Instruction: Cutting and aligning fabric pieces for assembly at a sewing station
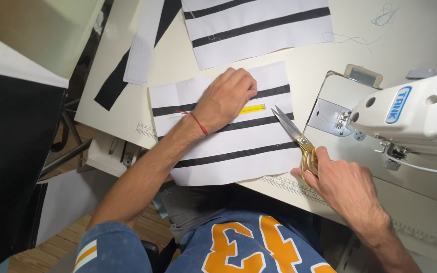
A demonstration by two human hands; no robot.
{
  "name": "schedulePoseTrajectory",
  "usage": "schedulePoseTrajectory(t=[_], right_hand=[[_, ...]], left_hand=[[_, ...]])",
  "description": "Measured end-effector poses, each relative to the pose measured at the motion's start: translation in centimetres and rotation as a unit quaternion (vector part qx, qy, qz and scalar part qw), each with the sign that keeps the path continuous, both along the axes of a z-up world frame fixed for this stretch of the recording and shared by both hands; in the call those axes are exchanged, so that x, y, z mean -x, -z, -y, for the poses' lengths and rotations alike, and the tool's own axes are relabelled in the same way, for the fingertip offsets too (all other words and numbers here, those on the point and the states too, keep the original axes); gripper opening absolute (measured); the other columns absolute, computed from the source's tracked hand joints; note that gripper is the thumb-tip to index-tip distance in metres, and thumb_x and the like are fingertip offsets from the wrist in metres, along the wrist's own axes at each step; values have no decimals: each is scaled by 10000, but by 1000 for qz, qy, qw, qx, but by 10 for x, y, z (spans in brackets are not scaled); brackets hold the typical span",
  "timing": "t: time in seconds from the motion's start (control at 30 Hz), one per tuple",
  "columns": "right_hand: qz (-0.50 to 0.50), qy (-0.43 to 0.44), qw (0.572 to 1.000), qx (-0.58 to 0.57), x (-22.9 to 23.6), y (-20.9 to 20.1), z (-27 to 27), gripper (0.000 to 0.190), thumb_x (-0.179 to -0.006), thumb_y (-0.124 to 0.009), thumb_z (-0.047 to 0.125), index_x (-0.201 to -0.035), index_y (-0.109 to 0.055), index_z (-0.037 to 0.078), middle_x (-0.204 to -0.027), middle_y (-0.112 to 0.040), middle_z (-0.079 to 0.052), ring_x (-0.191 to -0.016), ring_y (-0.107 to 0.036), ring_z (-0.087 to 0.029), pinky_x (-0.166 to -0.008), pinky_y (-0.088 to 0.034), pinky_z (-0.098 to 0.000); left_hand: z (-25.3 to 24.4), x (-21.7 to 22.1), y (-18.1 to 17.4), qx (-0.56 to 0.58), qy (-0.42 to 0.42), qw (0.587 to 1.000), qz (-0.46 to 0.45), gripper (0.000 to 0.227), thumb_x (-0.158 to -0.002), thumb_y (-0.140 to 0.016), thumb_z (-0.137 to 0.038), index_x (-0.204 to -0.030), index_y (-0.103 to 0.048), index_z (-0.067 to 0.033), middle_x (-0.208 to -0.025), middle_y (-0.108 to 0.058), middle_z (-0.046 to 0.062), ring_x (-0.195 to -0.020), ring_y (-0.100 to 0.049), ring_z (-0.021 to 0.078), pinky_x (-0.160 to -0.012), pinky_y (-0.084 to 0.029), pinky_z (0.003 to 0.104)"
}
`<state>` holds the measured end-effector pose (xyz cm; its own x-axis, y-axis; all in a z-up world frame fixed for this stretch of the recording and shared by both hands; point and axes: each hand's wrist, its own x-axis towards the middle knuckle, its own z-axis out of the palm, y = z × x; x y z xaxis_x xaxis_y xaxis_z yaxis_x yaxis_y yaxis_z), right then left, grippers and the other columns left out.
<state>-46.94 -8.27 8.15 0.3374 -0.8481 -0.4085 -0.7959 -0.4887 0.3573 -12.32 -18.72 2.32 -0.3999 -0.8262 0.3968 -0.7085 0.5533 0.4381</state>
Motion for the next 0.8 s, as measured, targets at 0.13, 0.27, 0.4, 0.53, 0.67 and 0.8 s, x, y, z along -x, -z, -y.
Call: schedulePoseTrajectory(t=[0.13,0.27,0.4,0.53,0.67,0.8], right_hand=[[8,15,999,-30,-1,-5,2,745,-1088,-423,964,-1107,-526,227,-564,-684,41,-539,-751,-293,-526,-600,-424],[14,20,999,-45,0,-6,2,730,-1098,-418,939,-1125,-523,217,-595,-709,35,-564,-760,-299,-540,-604,-428],[21,20,999,-44,-2,-5,3,700,-1114,-440,906,-1156,-550,216,-621,-732,16,-589,-777,-314,-543,-609,-435],[22,-2,1000,-9,3,2,-1,702,-1123,-440,909,-1128,-556,216,-579,-694,18,-548,-751,-312,-507,-577,-422],[26,23,999,-33,3,0,-1,694,-1119,-452,897,-1153,-553,212,-599,-718,15,-573,-766,-327,-522,-592,-444],[30,58,995,-71,5,-7,-1,700,-1108,-447,899,-1169,-541,208,-632,-748,-2,-624,-792,-370,-563,-616,-475]], left_hand=[[3,-5,1,-137,-17,978,-156,138,-1215,-584,-186,-1121,-649,-107,-1058,-693,58,-984,-615,265,-902,-506,399],[2,-9,-13,-139,-2,973,-184,135,-1195,-643,-160,-1111,-721,-87,-1073,-740,52,-975,-672,217,-873,-549,371],[2,-4,-1,-37,30,999,-22,145,-1131,-791,-259,-1065,-829,-135,-1102,-727,18,-1026,-612,244,-871,-578,397],[-2,5,1,52,-3,992,112,110,-1189,-671,-178,-1093,-713,-147,-1099,-669,23,-968,-577,232,-764,-527,377],[-1,-1,-15,-61,20,998,4,103,-1196,-657,-158,-1102,-637,-121,-1135,-645,71,-990,-582,245,-847,-563,400],[-5,-14,-36,-177,-3,969,-171,194,-1248,-448,-208,-1151,-590,-119,-1128,-702,75,-1041,-670,244,-906,-561,387]])
